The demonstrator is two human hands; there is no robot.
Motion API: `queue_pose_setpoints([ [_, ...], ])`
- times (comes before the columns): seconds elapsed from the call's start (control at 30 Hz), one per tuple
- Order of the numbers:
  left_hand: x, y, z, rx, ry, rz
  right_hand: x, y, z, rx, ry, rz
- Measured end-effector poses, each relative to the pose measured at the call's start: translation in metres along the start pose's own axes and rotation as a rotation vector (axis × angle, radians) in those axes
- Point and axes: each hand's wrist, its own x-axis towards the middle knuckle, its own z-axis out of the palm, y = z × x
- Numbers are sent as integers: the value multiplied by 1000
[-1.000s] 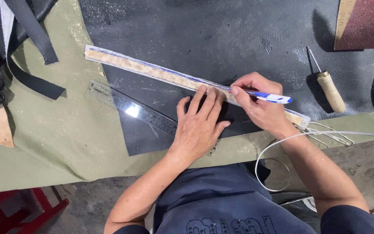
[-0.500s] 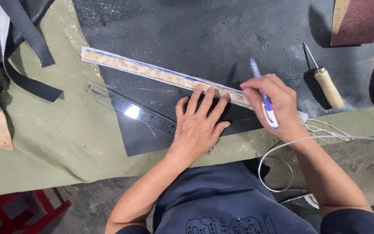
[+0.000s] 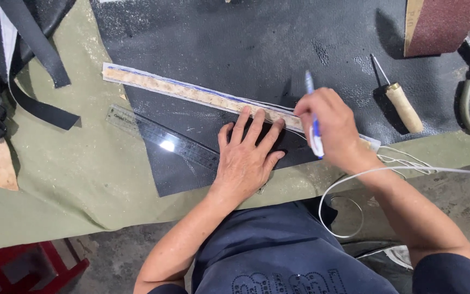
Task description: Using a ruler and a pen to mark lines on a leather strip for subsequent cutting or stitching.
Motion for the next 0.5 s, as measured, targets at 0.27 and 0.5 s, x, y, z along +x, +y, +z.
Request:
queue_pose_setpoints([
  [0.27,3,5,-9,95,32,37,46,2,-88,914,-55,592],
  [0.5,0,0,-1,41,49,40,18,201,-219,778,-165,558],
])
